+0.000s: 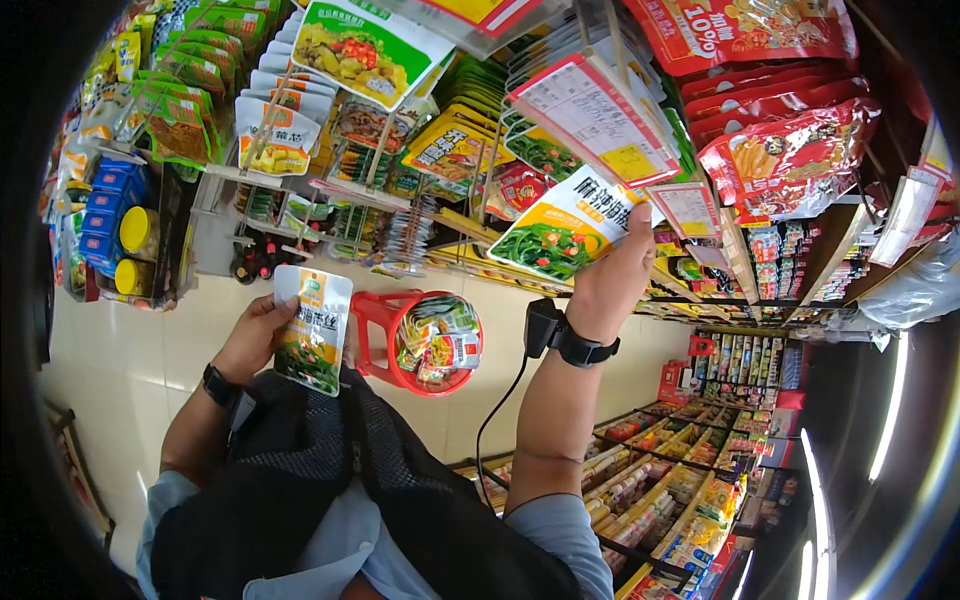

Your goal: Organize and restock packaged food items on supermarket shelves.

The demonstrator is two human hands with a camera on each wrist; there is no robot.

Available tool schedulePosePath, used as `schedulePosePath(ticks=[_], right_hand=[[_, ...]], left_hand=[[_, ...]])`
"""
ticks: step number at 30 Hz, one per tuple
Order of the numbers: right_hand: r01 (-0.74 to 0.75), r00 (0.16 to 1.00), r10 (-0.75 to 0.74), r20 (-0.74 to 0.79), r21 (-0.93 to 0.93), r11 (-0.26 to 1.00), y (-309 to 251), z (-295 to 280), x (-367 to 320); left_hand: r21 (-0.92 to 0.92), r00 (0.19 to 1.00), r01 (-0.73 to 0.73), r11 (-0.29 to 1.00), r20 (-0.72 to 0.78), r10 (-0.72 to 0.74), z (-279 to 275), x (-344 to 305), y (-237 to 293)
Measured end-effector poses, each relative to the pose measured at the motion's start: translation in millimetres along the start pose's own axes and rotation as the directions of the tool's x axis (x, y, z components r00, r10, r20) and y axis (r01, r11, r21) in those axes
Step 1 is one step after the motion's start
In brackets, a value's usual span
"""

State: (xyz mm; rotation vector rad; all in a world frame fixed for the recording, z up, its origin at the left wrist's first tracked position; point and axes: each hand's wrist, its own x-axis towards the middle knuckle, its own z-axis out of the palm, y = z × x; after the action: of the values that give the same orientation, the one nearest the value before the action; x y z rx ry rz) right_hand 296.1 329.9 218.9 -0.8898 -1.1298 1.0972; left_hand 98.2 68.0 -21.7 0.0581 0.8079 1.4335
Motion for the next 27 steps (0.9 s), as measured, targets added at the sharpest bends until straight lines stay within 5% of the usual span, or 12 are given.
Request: schedulePosePath(ticks=[8,16,27], right_hand=[[0.051,0.996,-0.054,0.076,0.036,0.998,-2,5,8],[-0.054,0.998,0.051,0.046,0.061,0.997,6,-3,9],[0.096,0.995,-0.096,-0.012,0.041,0.995,2,-1,7]], left_hand=[[-0.006,1.0,0.021,1.0,-0.021,-0.021,-8,1,-4],[0.0,1.0,0.024,1.0,0.002,-0.024,-4,-2,5],[0.001,0.999,0.039,0.999,-0.003,-0.039,-5,10,13]])
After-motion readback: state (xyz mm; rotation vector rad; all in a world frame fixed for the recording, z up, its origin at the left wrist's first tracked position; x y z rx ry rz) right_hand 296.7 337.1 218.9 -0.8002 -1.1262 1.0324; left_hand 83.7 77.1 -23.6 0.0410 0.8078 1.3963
